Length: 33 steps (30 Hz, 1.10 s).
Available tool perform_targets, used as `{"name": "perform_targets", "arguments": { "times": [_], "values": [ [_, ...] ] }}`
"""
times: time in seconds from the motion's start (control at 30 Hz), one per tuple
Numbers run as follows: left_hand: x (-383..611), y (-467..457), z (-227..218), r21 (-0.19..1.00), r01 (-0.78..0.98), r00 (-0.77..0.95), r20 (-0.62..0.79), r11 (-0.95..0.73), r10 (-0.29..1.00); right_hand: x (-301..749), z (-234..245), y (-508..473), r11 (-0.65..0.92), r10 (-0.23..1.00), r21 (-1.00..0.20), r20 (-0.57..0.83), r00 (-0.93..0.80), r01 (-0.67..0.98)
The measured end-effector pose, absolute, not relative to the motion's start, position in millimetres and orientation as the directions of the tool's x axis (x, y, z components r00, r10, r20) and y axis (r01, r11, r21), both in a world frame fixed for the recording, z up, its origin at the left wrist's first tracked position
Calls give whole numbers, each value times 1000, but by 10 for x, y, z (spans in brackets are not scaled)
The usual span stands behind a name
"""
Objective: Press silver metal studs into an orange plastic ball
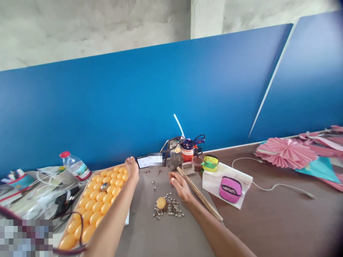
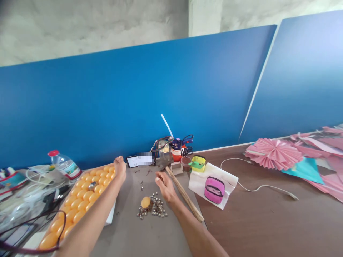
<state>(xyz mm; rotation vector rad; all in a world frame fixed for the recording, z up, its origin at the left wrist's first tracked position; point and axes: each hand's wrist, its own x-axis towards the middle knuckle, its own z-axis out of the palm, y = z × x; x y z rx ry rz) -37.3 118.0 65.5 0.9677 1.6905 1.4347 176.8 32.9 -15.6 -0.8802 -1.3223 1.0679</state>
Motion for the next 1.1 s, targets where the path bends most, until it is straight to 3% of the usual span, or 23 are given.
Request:
{"name": "perform_targets", "arguments": {
  "times": [0.1,0.17,0.27,0.33,0.43,0.53,0.67,0.73,0.83,0.93,1.03,1.1],
  "values": [
    [-224,887,674,978,210,-560,121,-2,820,1771,-153,321,274,959,-955,281,-44,-113],
    [-129,621,663,957,283,-514,212,-69,831,1780,-150,318,258,964,-959,263,-33,-116],
    [-46,195,610,833,497,-156,361,-243,919,1802,-152,322,261,964,-958,265,-19,-119],
    [-38,-36,539,753,580,40,353,-309,935,1815,-160,326,277,960,-955,280,-20,-108],
    [-44,-245,385,676,658,165,303,-334,939,1821,-179,327,294,955,-953,297,-22,-76],
    [0,-340,249,658,696,187,222,-289,957,1813,-200,325,313,948,-948,316,-42,-58],
    [118,-414,181,495,834,191,159,-245,969,1805,-216,327,342,937,-939,342,-74,-11],
    [140,-424,183,503,830,179,169,-241,969,1806,-220,333,346,935,-938,345,-79,0],
    [92,-395,201,733,651,62,205,-195,977,1803,-223,343,349,934,-937,348,-77,3],
    [2,-345,220,988,140,-74,70,-59,995,1791,-213,338,357,932,-933,352,-81,50],
    [-58,-312,220,914,-401,-40,-82,59,996,1781,-188,314,402,915,-898,385,-121,177],
    [-73,-300,207,817,-564,23,-130,120,991,1783,-171,300,442,896,-856,404,-186,269]
  ]
}}
